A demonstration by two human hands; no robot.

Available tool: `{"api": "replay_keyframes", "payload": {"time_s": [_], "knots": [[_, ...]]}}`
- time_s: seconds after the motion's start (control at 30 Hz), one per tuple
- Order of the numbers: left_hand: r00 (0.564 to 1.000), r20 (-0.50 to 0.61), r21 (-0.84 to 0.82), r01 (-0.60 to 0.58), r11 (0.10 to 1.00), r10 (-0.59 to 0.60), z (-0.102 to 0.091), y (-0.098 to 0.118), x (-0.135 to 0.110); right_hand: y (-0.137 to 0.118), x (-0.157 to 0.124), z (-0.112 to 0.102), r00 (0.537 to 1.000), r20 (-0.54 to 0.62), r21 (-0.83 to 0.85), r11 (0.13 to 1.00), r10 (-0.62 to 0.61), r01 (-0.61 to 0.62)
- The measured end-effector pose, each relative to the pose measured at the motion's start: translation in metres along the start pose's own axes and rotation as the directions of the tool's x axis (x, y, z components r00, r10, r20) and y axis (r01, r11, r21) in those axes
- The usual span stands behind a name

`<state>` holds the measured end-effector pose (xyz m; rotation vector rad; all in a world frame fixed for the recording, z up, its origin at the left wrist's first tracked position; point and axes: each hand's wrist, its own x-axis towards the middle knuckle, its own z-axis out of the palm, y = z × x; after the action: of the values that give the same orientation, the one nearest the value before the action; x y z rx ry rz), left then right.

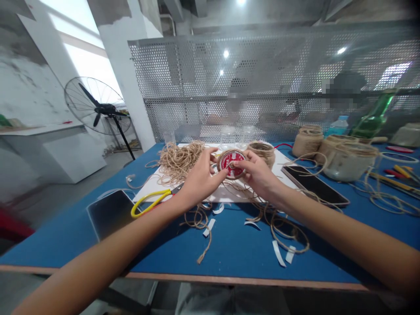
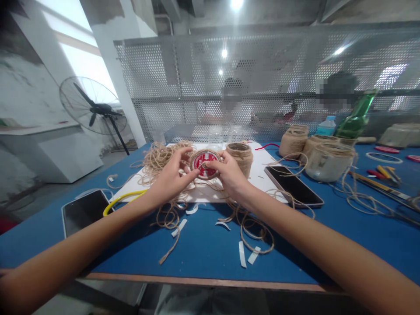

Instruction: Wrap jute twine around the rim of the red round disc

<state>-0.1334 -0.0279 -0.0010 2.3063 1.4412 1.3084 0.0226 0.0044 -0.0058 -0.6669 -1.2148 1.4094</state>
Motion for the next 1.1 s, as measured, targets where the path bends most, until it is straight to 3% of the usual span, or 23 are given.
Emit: {"api": "replay_keyframes", "payload": {"time_s": [0.1, 0.23, 0.37, 0.6, 0.77, 0.93, 1.1], "knots": [[0.988, 0.151, -0.134, 0.053, 0.99, -0.032, -0.002, -0.002, 0.006, 0.003, -0.001, 0.0, 1.0, 0.026, 0.01, 1.0, -0.015, 0.015], [0.985, 0.173, -0.2, 0.053, 0.978, -0.018, -0.008, -0.004, 0.008, 0.007, 0.002, -0.003, 0.987, 0.154, -0.083, 0.994, -0.053, 0.066], [0.982, 0.188, -0.186, 0.0, 0.983, 0.036, -0.014, -0.005, 0.009, 0.001, 0.009, -0.009, 0.961, 0.263, -0.221, 0.964, -0.085, 0.145], [0.964, 0.245, -0.057, -0.092, 0.994, 0.103, -0.015, -0.004, 0.009, -0.013, 0.013, -0.015, 0.917, 0.396, -0.425, 0.894, 0.045, 0.14], [0.981, 0.158, 0.002, -0.113, 0.994, 0.111, -0.011, -0.004, 0.005, -0.012, 0.009, -0.013, 0.94, 0.339, -0.453, 0.883, 0.04, 0.126], [0.978, 0.033, 0.12, -0.21, 0.97, 0.208, -0.008, 0.0, 0.0, -0.011, 0.007, -0.011, 0.97, 0.242, -0.398, 0.913, 0.018, 0.083], [0.959, 0.025, 0.242, -0.281, 0.929, 0.283, -0.007, -0.002, -0.001, -0.009, 0.008, -0.013, 0.968, 0.249, -0.305, 0.95, 0.013, 0.066]]}}
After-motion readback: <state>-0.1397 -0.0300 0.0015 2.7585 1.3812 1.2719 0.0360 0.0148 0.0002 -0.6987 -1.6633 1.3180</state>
